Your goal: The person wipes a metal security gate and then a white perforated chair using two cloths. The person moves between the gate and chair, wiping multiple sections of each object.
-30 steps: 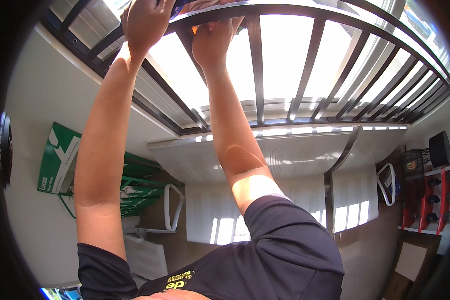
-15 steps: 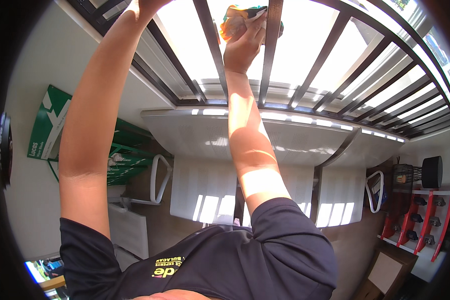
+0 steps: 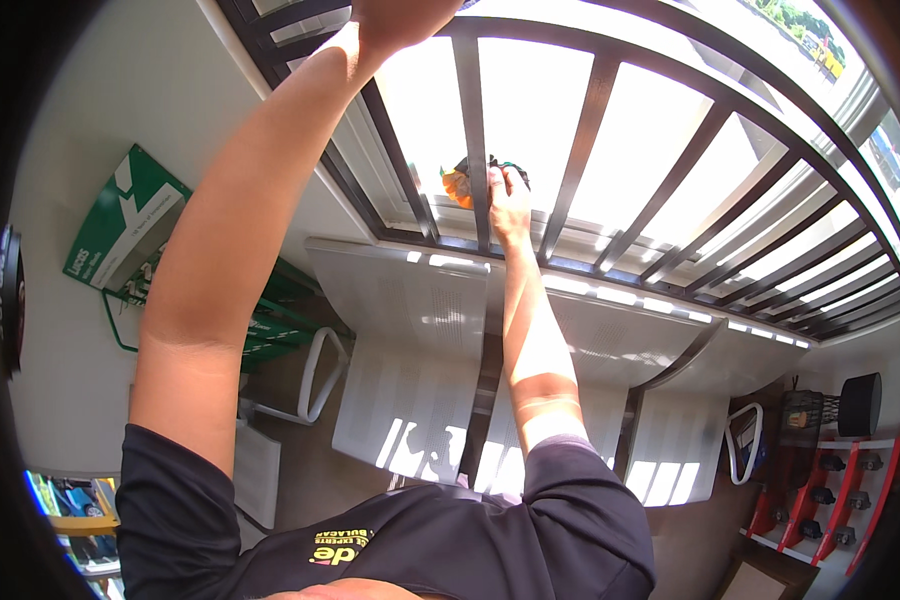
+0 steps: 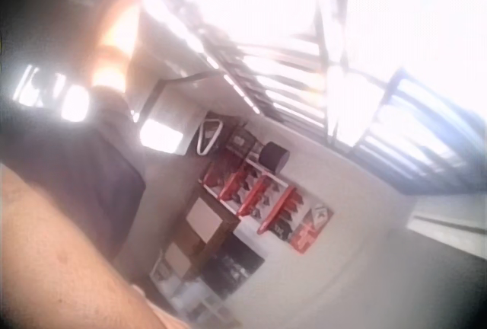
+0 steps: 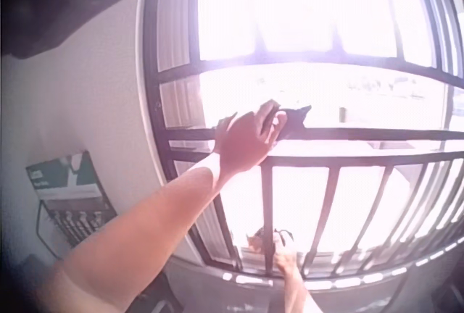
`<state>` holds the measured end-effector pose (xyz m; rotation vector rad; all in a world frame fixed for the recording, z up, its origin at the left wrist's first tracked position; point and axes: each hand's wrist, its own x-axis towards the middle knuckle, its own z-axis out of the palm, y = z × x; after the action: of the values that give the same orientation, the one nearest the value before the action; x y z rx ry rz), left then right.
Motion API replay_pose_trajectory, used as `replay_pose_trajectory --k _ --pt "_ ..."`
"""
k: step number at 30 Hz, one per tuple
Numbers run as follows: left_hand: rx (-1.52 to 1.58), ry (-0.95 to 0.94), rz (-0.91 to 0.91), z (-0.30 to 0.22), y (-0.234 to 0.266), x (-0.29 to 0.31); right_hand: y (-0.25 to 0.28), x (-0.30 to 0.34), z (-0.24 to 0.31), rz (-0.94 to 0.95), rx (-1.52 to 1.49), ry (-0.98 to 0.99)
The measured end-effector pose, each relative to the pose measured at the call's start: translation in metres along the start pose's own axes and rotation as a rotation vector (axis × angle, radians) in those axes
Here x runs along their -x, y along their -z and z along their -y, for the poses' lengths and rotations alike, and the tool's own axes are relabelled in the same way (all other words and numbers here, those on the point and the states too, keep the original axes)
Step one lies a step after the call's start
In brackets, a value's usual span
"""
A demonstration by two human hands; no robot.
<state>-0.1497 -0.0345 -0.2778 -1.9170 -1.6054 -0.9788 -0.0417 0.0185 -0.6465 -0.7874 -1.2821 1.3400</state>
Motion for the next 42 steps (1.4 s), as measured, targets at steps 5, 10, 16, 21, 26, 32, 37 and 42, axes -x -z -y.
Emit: replay_pose_trajectory --k 5,10,16,21,26,32,37,42 --pt "-0.013 -0.070 -0.066 0.025 -0.010 0.005 -0.052 -0.033 0.106 0.292 -0.370 0.181" --pt "0.038 0.013 0.086 -0.001 0.002 -0.005 -0.045 -0.074 0.199 0.381 -0.527 0.327" --pt "0.038 0.041 0.093 0.007 0.012 0.001 -0.051 -0.049 0.216 0.195 -0.410 0.516" --pt "0.014 0.056 0.096 0.001 0.010 0.001 -0.058 -0.050 0.203 -0.203 0.248 0.834" --pt "0.021 0.015 0.017 0.002 0.004 0.000 -0.058 -0.063 0.217 -0.397 0.452 1.086" --pt "0.070 -0.171 -0.198 0.023 -0.012 0.001 -0.059 -0.053 0.208 -0.631 0.654 0.840" --pt "0.087 -0.128 -0.152 0.014 -0.006 0.003 -0.048 -0.047 0.191 -0.608 0.832 0.551" --pt "0.049 -0.192 -0.220 0.024 -0.006 0.006 -0.049 -0.027 0.153 -0.563 0.676 0.566"
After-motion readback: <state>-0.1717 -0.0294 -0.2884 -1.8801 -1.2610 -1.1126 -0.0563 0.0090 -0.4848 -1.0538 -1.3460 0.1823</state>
